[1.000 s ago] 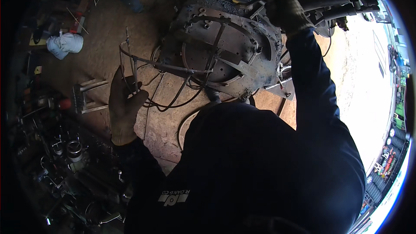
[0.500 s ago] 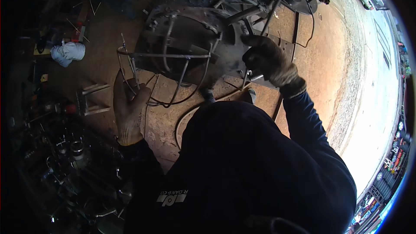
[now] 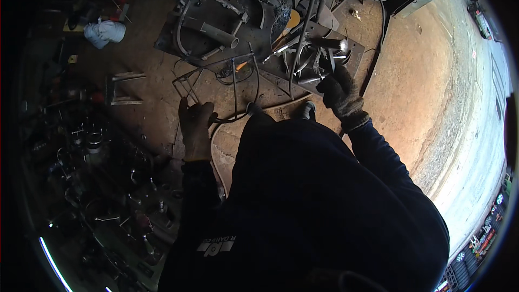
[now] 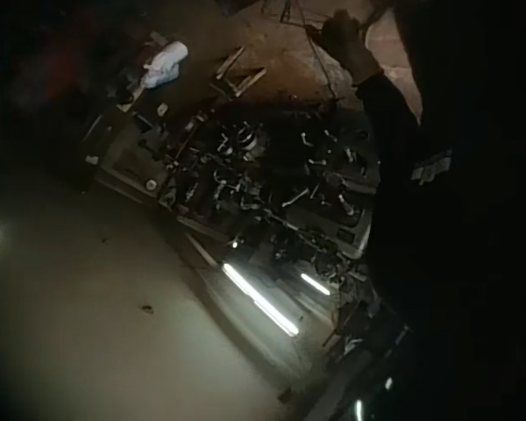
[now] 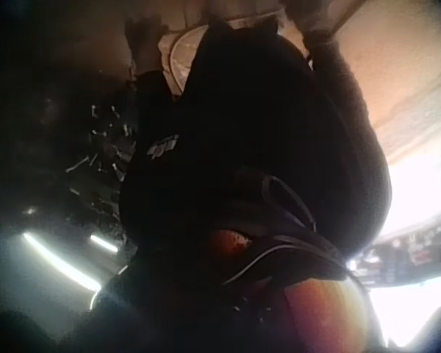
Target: The person constructs a curved metal frame by tapping the metal pieces with a hammer, welding metal rods onto the structure using an electrode holder, and hammering the welded joints.
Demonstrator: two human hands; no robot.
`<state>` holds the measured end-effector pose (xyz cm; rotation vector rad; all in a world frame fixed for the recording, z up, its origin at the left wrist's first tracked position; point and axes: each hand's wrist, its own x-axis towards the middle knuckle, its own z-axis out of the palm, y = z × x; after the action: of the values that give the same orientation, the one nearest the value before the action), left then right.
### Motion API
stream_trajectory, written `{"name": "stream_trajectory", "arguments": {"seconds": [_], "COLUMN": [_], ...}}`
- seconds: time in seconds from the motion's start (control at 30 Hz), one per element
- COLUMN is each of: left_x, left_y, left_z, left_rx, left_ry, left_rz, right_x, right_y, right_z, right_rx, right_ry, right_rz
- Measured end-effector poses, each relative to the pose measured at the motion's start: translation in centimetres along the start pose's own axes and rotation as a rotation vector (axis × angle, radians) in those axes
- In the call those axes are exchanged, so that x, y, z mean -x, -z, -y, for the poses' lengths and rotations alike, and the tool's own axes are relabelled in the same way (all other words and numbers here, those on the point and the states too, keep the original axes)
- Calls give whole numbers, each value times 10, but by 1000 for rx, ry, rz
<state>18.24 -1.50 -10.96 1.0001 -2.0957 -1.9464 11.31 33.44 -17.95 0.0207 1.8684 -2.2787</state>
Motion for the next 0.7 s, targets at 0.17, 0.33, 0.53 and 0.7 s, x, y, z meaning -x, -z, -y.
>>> {"name": "stream_trajectory", "arguments": {"seconds": [0.17, 0.33, 0.53, 0.7], "left_x": [-1, -16, -35, -46], "left_y": [-24, -24, -23, -25], "left_z": [23, 57, 84, 97], "left_rx": [45, -3, 70, 285], "left_ry": [153, 255, 291, 422], "left_rz": [6, -14, 69, 153], "right_x": [3, -1, -15, -24], "right_y": [-12, -13, -37, -61], "right_z": [3, -29, -32, -36], "right_rx": [87, 198, 301, 345], "right_ry": [-231, -163, -120, -62], "right_rz": [-50, 60, 137, 88]}}
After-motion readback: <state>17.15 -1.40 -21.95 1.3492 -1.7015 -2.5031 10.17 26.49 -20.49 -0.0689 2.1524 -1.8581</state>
